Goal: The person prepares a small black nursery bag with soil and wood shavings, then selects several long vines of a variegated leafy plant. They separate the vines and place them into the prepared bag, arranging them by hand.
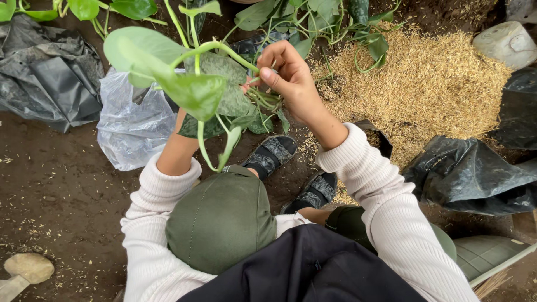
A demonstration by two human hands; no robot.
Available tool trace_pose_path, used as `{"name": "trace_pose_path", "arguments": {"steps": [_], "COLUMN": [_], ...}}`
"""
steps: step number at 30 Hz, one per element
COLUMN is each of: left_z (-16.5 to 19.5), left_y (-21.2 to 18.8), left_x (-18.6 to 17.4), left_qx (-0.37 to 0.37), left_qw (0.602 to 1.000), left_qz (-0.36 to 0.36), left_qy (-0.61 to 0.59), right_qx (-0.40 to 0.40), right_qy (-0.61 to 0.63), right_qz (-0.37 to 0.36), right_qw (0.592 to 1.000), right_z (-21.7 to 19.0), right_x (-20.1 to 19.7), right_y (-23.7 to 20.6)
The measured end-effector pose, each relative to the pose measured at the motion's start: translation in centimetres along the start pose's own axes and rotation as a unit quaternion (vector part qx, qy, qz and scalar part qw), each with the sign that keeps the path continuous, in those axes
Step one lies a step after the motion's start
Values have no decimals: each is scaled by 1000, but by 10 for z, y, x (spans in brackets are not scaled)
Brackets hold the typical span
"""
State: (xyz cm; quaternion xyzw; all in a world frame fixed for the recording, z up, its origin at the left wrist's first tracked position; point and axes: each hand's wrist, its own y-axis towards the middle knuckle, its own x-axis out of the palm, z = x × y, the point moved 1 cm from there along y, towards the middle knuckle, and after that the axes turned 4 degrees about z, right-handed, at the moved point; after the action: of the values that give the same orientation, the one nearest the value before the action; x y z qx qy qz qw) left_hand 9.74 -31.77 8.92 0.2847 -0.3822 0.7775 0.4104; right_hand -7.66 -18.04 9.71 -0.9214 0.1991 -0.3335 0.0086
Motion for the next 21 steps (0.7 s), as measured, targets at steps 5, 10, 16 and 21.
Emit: {"name": "trace_pose_path", "arguments": {"steps": [5,10,16,21], "left_z": [-3,4,8,1], "left_y": [-15,-23,-21,-14], "left_x": [0,6,14,10], "left_qx": [34,29,100,181], "left_qw": [999,999,983,885], "left_qz": [-21,31,23,50], "left_qy": [12,3,152,425], "right_qx": [-3,-133,-76,-9], "right_qy": [-52,-284,-430,-465], "right_qz": [5,-31,-116,-92], "right_qw": [999,949,892,880], "right_z": [19,16,-5,9], "right_x": [3,11,24,24], "right_y": [-4,-7,-13,-13]}}
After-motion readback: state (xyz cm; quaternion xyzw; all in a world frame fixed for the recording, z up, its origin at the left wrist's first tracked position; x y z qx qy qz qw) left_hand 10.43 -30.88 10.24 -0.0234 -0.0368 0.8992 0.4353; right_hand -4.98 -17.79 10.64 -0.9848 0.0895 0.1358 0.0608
